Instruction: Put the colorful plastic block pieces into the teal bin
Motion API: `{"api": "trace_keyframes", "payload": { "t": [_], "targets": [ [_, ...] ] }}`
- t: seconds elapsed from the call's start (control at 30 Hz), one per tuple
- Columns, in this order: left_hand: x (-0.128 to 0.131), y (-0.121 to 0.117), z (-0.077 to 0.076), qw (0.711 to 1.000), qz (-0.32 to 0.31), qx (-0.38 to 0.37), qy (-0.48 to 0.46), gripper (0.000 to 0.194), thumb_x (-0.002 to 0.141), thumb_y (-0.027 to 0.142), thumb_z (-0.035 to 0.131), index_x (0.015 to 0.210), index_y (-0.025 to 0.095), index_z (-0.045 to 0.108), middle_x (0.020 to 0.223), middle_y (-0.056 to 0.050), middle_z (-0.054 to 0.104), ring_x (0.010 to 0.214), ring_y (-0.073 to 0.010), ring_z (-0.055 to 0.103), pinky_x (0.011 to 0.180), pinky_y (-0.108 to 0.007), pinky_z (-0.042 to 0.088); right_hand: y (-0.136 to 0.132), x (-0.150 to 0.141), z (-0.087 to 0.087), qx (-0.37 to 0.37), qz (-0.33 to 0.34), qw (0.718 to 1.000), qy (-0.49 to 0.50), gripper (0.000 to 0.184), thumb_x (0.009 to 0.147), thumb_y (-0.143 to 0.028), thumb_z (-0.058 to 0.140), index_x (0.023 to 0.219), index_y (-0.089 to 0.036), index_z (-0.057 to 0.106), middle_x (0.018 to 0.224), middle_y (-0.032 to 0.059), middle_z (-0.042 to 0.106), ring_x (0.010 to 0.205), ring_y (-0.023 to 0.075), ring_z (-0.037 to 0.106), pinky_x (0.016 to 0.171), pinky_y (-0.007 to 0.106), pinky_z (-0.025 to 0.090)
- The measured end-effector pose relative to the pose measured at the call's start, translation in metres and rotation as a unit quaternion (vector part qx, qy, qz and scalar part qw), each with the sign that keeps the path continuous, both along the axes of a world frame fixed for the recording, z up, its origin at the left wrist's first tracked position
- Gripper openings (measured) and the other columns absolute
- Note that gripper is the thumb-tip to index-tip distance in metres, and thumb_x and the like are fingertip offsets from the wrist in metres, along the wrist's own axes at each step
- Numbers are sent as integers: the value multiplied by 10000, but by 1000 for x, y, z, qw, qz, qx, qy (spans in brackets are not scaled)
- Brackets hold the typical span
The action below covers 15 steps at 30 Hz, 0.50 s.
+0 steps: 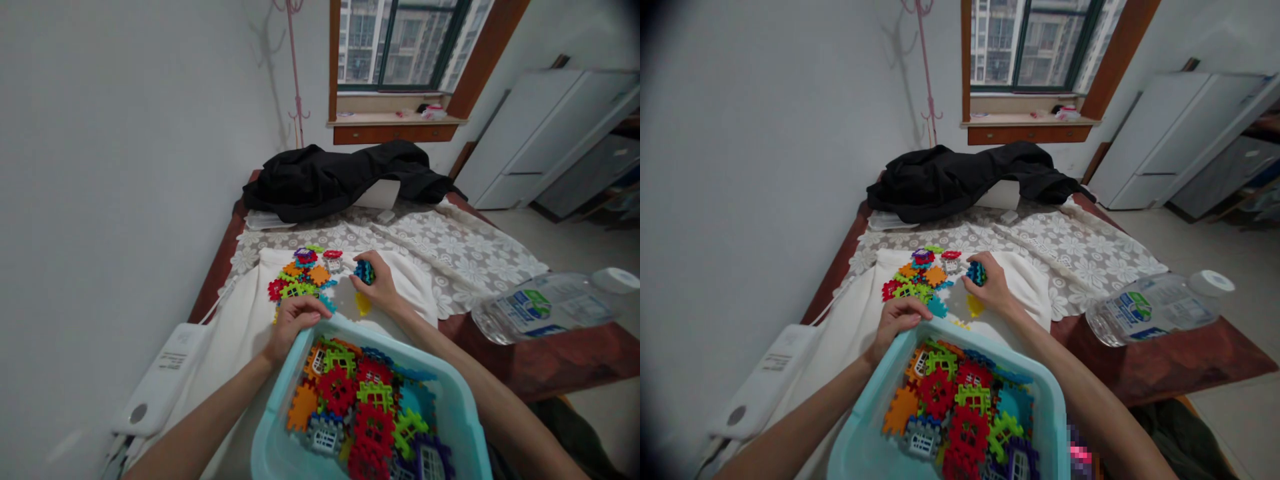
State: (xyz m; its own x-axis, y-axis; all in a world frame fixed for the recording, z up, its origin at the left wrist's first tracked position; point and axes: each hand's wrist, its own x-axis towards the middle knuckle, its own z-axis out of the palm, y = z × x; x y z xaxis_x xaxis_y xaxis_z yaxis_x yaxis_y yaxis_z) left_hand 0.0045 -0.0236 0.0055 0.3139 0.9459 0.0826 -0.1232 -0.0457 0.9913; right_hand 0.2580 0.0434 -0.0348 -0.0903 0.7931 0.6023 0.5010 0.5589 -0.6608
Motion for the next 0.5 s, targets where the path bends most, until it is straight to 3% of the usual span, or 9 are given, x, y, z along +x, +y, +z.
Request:
{"api": "trace_keyframes", "payload": {
  "t": [0.13, 0.27, 0.4, 0.5],
  "targets": [
    [-2, -4, -7, 999, 44, 4, -18, 224, 757, 376, 750, 776, 171, 838, 732, -71, 760, 685, -191, 627, 619, -270, 440, 0, 5, -1, -13, -66, 992, 103, 265, 873, -375, 648, 1096, -241, 600, 983, 49, 645, 875, 246, 625, 815, 402, 539],
    [-2, -11, -11, 997, 73, 26, -8, 236, 790, 395, 748, 774, 177, 836, 745, -81, 768, 709, -206, 658, 641, -276, 480, 1, 9, -5, -26, -90, 984, 153, 253, 900, -370, 596, 1116, -241, 577, 936, 43, 617, 823, 238, 611, 760, 389, 539],
    [-4, -16, -15, 995, 84, 58, 1, 220, 842, 377, 726, 809, 193, 842, 778, -83, 785, 733, -220, 700, 647, -278, 521, 1, 12, -4, 20, -89, 986, 140, 234, 917, -347, 598, 1130, -250, 586, 952, 50, 599, 846, 249, 610, 770, 416, 544],
    [-6, -18, -18, 993, 90, 75, 6, 194, 873, 344, 710, 828, 209, 842, 828, -82, 801, 795, -239, 741, 722, -298, 569, 1, 16, 0, 88, -95, 989, 67, 280, 893, -329, 656, 1158, -253, 609, 1034, 85, 608, 944, 287, 632, 826, 470, 564]
  ]
}}
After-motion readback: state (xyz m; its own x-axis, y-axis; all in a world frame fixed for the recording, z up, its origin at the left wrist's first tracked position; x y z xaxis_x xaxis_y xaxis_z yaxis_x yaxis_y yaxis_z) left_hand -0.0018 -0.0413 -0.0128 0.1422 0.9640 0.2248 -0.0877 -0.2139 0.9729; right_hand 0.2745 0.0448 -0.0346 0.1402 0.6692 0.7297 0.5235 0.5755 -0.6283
